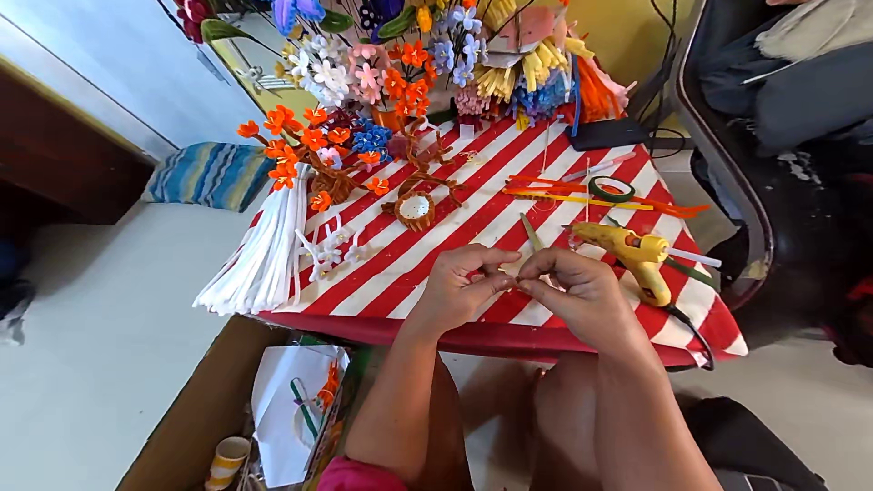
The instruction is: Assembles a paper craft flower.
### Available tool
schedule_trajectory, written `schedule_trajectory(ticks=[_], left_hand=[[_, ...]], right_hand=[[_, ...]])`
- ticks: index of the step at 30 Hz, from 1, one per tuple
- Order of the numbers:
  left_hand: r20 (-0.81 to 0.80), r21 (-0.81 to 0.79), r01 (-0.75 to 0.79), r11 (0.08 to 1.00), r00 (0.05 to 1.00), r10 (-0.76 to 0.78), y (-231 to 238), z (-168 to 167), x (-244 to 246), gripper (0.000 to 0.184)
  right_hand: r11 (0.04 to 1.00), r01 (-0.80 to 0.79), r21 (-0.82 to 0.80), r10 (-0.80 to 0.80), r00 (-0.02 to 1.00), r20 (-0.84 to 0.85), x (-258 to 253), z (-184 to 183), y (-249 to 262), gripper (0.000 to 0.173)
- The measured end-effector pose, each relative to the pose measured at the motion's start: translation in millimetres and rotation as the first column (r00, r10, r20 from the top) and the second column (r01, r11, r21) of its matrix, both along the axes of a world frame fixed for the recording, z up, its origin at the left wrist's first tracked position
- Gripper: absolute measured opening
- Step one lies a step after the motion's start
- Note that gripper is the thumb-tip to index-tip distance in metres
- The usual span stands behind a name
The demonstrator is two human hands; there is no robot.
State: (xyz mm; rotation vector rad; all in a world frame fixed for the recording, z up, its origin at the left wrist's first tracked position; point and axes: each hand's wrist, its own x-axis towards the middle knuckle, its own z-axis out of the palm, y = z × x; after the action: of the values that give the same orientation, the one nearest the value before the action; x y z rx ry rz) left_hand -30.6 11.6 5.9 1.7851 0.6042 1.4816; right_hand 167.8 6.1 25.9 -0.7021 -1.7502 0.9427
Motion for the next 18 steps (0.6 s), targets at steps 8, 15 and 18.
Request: schedule_trajectory(ticks=[8, 15, 18], left_hand=[[-0.082, 0.071, -0.023, 0.997, 0.996, 0.028, -0.9, -0.4, 2.1, 0.014], [-0.059, 0.089, -0.060, 0.994, 0.996, 0.065, -2.9, -0.5, 6.5, 0.011], [-0.037, 0.100, -0.087, 0.991, 0.995, 0.091, -3.6, -1.3, 9.0, 0.010]], right_hand=[[0.997, -0.069, 0.022, 0.068, 0.996, 0.054, 12.6, 2.8, 1.4, 0.006], [0.997, -0.071, -0.022, 0.073, 0.992, 0.099, 14.2, 9.3, -0.2, 0.009], [0.995, -0.085, -0.050, 0.092, 0.984, 0.151, 14.3, 12.6, -1.1, 0.010]])
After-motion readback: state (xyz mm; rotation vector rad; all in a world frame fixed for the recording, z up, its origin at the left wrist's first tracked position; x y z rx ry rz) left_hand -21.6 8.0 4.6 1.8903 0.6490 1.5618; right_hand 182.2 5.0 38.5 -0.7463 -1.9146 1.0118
